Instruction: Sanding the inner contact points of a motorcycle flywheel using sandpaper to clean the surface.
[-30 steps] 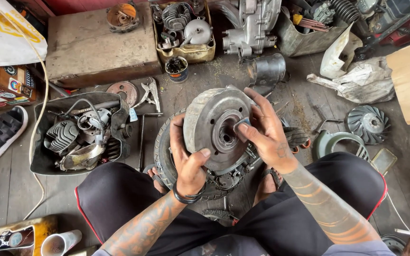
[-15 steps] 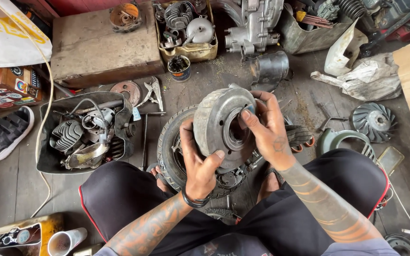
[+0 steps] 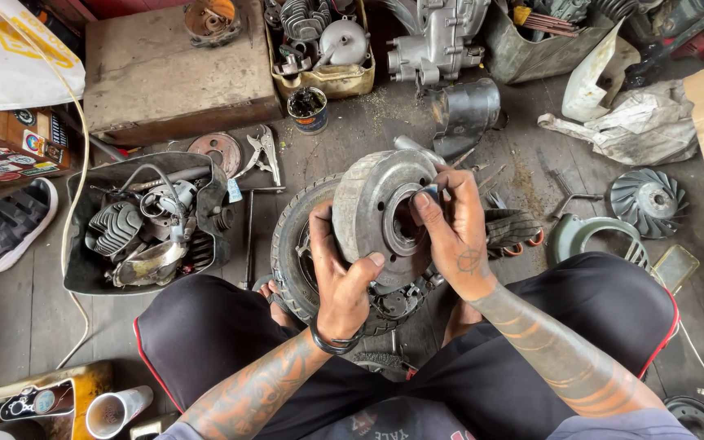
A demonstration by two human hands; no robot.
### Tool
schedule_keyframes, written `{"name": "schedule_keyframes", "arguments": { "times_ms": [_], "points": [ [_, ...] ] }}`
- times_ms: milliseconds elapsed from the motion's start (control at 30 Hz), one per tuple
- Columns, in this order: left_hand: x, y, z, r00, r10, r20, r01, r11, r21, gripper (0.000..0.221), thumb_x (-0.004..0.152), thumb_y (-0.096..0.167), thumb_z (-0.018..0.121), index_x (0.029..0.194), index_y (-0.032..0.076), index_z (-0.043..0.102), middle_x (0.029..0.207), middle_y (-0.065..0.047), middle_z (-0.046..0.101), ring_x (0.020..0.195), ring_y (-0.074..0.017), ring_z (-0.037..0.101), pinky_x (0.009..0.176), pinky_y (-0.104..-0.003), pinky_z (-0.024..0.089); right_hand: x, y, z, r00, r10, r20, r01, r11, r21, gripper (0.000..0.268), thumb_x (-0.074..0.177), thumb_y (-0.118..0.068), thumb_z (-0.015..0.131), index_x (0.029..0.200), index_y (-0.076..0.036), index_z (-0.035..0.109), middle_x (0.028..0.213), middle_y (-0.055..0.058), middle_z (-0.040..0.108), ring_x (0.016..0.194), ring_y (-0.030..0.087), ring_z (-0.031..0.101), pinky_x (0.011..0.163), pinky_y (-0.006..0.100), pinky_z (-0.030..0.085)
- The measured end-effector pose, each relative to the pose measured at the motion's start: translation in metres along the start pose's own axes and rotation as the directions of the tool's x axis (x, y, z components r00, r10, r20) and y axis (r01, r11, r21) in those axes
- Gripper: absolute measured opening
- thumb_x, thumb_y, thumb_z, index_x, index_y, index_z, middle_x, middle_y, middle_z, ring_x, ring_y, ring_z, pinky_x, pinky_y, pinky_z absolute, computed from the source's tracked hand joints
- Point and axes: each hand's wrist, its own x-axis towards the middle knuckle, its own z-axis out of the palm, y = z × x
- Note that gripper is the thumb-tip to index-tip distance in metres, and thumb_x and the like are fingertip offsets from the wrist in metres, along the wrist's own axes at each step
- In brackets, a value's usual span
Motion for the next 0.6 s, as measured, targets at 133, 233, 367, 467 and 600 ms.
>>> {"name": "schedule_keyframes", "arguments": {
  "times_ms": [133, 233, 367, 467, 600],
  "points": [
    [0.001, -0.004, -0.002, 1.0, 0.005, -0.001, -0.005, 1.0, -0.01, 0.066, 0.061, 0.024, 0.071, 0.121, 0.006, 0.05, 0.106, -0.012, 0.051, 0.102, -0.0219, 0.048, 0.089, -0.04, 0.042, -0.002, -0.001, 0.002, 1.0, 0.008, -0.013, -0.008, 0.999, 0.039, 0.022, 0.106, -0.024, 0.059, 0.106, -0.006, 0.047, 0.104, 0.017, 0.059, 0.103, 0.027, 0.062, 0.088, 0.046, 0.054],
    [0.001, -0.004, -0.002, 1.0, -0.003, -0.015, 0.003, 1.0, -0.023, 0.067, 0.062, 0.025, 0.071, 0.122, 0.006, 0.049, 0.106, -0.01, 0.05, 0.104, -0.0213, 0.047, 0.091, -0.039, 0.042, -0.005, 0.005, 0.002, 0.999, 0.035, -0.007, -0.034, 0.99, 0.14, 0.015, 0.107, -0.019, 0.055, 0.107, -0.007, 0.047, 0.116, 0.017, 0.059, 0.076, 0.016, 0.056, 0.073, 0.036, 0.051],
    [0.0, -0.004, -0.003, 1.0, -0.013, -0.005, 0.013, 1.0, -0.013, 0.067, 0.062, 0.025, 0.072, 0.122, 0.005, 0.049, 0.106, -0.013, 0.052, 0.103, -0.0227, 0.048, 0.09, -0.041, 0.042, -0.004, 0.007, 0.001, 1.0, 0.026, -0.015, -0.025, 0.997, 0.076, 0.016, 0.11, -0.019, 0.048, 0.107, -0.003, 0.046, 0.099, 0.016, 0.056, 0.071, 0.015, 0.052, 0.071, 0.034, 0.047],
    [-0.001, -0.004, -0.003, 1.0, -0.026, -0.001, 0.026, 1.0, -0.011, 0.067, 0.062, 0.025, 0.072, 0.122, 0.005, 0.05, 0.106, -0.013, 0.053, 0.103, -0.0223, 0.048, 0.09, -0.041, 0.042, -0.006, 0.021, 0.0, 0.999, 0.048, -0.002, -0.048, 0.998, 0.027, 0.017, 0.11, -0.021, 0.046, 0.106, -0.005, 0.044, 0.113, 0.021, 0.055, 0.074, 0.018, 0.051, 0.074, 0.035, 0.046],
    [-0.002, -0.008, -0.003, 0.999, -0.037, -0.01, 0.037, 0.999, -0.009, 0.067, 0.064, 0.025, 0.073, 0.122, 0.005, 0.049, 0.106, -0.012, 0.052, 0.103, -0.0225, 0.047, 0.091, -0.041, 0.041, -0.005, 0.032, -0.002, 0.995, 0.084, 0.061, -0.085, 0.996, 0.022, 0.019, 0.105, -0.026, 0.047, 0.106, -0.008, 0.039, 0.135, 0.027, 0.049, 0.078, 0.021, 0.047, 0.073, 0.037, 0.042]
  ]
}}
